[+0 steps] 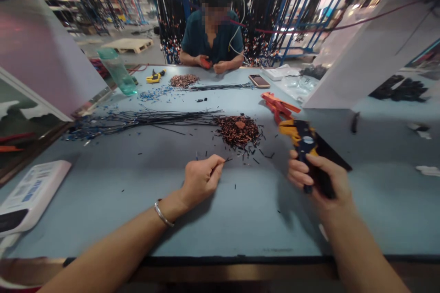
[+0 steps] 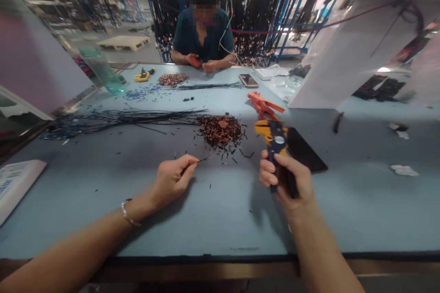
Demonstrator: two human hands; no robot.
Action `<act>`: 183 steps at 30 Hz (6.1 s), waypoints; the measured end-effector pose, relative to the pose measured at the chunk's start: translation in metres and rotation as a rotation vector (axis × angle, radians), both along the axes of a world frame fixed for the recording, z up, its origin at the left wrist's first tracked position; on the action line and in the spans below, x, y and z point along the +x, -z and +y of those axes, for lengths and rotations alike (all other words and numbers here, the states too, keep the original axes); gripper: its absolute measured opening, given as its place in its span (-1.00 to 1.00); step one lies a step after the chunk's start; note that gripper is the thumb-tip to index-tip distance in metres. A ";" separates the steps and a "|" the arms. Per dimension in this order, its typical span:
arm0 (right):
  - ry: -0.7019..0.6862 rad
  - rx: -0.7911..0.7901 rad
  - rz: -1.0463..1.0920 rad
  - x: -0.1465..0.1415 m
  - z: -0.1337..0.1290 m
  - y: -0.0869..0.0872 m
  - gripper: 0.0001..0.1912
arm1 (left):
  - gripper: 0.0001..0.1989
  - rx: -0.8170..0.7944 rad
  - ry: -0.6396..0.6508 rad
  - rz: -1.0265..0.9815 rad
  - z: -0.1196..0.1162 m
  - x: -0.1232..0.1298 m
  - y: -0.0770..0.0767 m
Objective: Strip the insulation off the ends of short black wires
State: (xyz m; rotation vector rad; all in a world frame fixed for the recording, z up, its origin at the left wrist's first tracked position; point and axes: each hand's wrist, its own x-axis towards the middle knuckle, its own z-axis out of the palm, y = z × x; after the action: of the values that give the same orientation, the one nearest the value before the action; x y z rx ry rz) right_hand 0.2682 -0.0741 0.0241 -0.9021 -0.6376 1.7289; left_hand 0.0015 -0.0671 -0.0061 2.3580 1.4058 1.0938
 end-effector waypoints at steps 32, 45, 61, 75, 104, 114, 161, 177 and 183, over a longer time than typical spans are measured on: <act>-0.411 0.535 -0.748 -0.028 -0.014 0.008 -0.69 | -0.81 -0.354 0.085 -0.332 -0.002 0.012 -0.007; -0.090 1.146 -1.573 -0.050 -0.015 0.026 -0.50 | -0.77 -0.593 0.225 -0.685 0.001 0.014 -0.005; -0.037 1.190 -1.671 -0.052 -0.016 0.029 -0.64 | -0.76 -0.523 0.304 -0.485 0.001 0.015 -0.009; -0.004 1.099 -1.763 -0.048 -0.013 0.038 -0.83 | -0.85 -0.366 0.113 -0.202 0.002 0.013 0.006; 0.145 0.588 -1.135 -0.021 -0.003 0.019 -0.80 | -0.92 -0.185 0.386 0.293 0.039 -0.036 -0.011; -0.055 0.541 -0.942 -0.021 -0.005 0.020 -0.75 | -0.88 -0.008 0.347 0.137 0.032 -0.024 -0.006; 0.059 1.287 -1.147 -0.043 -0.010 0.013 -0.85 | -0.94 0.528 0.423 0.306 0.004 -0.005 -0.006; 0.068 1.136 -1.087 -0.033 -0.010 0.009 -0.86 | -0.89 0.516 0.327 0.251 0.001 0.002 -0.007; 0.135 0.942 -1.201 -0.021 -0.009 0.006 -0.84 | -0.86 0.491 0.152 0.251 0.006 -0.008 -0.006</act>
State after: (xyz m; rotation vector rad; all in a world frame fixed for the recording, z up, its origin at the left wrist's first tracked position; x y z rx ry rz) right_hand 0.2474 -0.0832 0.0181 -1.1405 -1.8865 0.4237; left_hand -0.0061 -0.0611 -0.0003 2.9804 1.0918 1.2491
